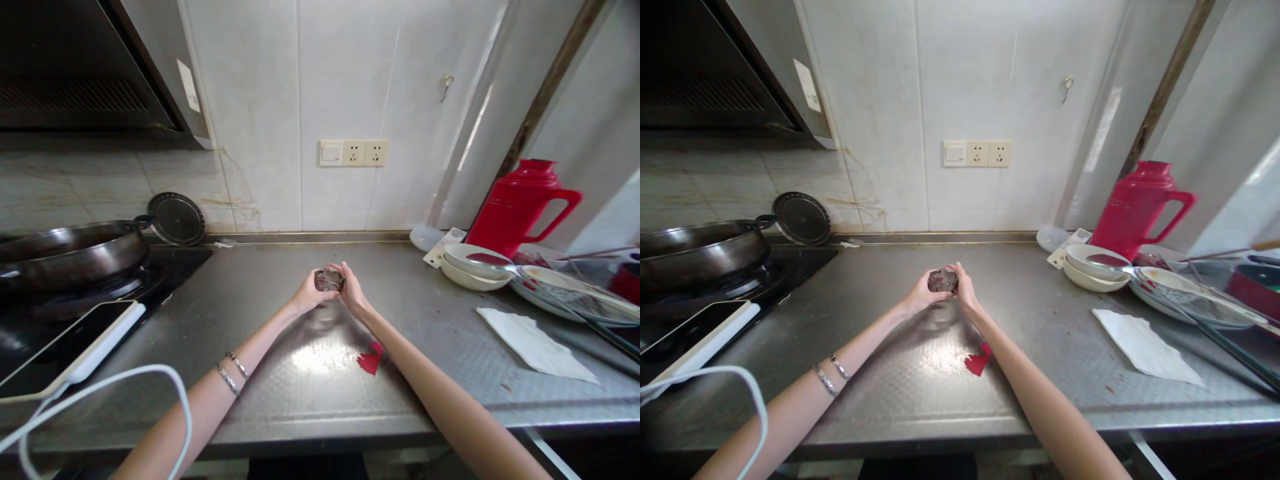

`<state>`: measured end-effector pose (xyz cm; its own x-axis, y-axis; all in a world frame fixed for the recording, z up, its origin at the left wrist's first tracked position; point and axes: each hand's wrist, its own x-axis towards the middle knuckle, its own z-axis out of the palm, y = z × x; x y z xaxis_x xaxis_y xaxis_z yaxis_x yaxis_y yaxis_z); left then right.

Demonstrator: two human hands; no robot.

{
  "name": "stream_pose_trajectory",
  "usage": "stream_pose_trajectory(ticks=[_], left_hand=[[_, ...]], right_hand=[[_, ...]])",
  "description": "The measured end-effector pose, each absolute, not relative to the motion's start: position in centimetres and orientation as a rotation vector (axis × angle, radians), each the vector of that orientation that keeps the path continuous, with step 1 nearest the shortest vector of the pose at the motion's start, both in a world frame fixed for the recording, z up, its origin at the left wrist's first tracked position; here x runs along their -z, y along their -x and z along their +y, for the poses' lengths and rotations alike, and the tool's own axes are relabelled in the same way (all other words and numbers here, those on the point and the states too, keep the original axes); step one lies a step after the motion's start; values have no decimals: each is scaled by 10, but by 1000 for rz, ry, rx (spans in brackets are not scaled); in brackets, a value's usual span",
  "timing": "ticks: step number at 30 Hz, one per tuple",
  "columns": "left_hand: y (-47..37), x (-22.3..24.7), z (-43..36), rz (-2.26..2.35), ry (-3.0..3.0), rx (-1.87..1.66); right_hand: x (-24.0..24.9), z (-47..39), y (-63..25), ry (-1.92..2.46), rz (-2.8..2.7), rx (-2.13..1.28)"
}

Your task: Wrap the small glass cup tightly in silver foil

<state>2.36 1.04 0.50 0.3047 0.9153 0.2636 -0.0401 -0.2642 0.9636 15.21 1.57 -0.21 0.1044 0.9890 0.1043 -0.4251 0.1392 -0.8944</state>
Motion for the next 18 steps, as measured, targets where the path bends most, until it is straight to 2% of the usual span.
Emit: stream_pose_trajectory(ticks=[13, 18], left_hand=[[-26, 0, 8, 1132, -1675, -1517], [-24, 0, 13, 995, -1592, -1372]], right_hand=[[4, 12, -137, 669, -933, -1214], [9, 19, -143, 779, -917, -1127]])
